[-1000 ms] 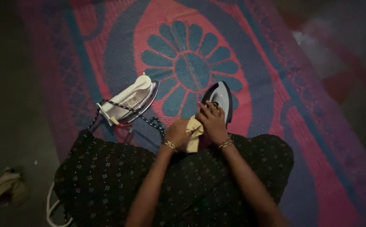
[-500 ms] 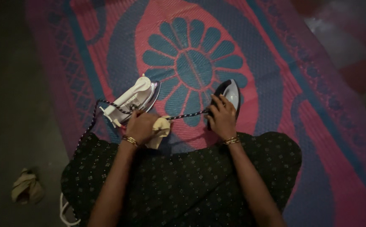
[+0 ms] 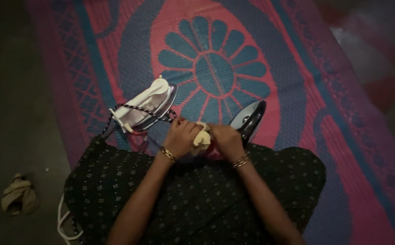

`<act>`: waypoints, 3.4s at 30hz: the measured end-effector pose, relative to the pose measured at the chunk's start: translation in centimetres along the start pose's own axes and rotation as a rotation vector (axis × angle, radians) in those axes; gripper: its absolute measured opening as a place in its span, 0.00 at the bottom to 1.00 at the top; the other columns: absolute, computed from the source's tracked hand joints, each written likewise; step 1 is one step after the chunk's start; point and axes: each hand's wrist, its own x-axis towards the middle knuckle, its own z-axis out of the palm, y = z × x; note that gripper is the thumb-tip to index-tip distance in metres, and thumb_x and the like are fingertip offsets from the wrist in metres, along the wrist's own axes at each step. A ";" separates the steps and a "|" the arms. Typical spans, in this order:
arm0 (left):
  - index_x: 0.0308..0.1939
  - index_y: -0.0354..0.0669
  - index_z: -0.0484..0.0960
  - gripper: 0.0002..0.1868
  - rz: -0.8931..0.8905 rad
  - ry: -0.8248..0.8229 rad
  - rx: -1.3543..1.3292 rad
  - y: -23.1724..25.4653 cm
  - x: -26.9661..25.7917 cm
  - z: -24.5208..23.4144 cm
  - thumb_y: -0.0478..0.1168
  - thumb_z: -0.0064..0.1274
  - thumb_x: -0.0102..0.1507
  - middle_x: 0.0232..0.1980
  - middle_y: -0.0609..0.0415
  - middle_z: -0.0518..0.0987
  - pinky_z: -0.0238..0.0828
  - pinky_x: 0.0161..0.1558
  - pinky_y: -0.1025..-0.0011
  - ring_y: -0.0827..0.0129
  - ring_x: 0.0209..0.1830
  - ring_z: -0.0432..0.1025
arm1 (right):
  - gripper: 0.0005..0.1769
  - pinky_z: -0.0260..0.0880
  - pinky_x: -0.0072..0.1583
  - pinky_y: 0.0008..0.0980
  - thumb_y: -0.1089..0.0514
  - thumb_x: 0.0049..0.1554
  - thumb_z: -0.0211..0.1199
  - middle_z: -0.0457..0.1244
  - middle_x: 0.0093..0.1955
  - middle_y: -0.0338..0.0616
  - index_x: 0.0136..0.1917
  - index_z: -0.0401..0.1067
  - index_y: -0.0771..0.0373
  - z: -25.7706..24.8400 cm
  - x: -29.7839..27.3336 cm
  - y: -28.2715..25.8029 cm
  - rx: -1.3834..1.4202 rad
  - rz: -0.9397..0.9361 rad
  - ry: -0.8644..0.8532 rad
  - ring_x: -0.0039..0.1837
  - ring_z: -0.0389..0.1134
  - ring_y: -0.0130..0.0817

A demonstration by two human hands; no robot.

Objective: The person cleans the soleplate of a clothes iron using a cloth, then wraps the power cord around the handle of the iron.

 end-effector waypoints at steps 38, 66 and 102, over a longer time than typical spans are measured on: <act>0.48 0.64 0.84 0.15 -0.140 0.146 0.264 -4.0 0.3 -4.1 0.42 0.63 0.59 0.51 0.74 0.81 0.56 0.64 0.51 0.72 0.54 0.72 | 0.10 0.65 0.38 0.31 0.55 0.64 0.61 0.69 0.33 0.32 0.58 0.75 0.53 -3.0 -1.2 4.5 -0.120 0.008 -0.023 0.32 0.67 0.25; 0.64 0.55 0.78 0.27 -0.016 0.078 0.054 -1.3 0.0 0.6 0.45 0.62 0.60 0.61 0.58 0.80 0.72 0.56 0.65 0.67 0.62 0.71 | 0.10 0.61 0.33 0.26 0.55 0.60 0.66 0.71 0.34 0.39 0.52 0.82 0.60 1.1 -0.5 0.3 0.562 0.617 -0.023 0.30 0.64 0.23; 0.48 0.40 0.81 0.24 -0.909 -0.180 -0.910 0.2 -0.1 0.0 0.56 0.61 0.61 0.39 0.52 0.85 0.78 0.40 0.71 0.65 0.38 0.81 | 0.08 0.53 0.31 0.18 0.60 0.61 0.63 0.63 0.32 0.32 0.49 0.77 0.68 -0.6 -0.6 1.6 1.392 0.946 0.145 0.28 0.54 0.17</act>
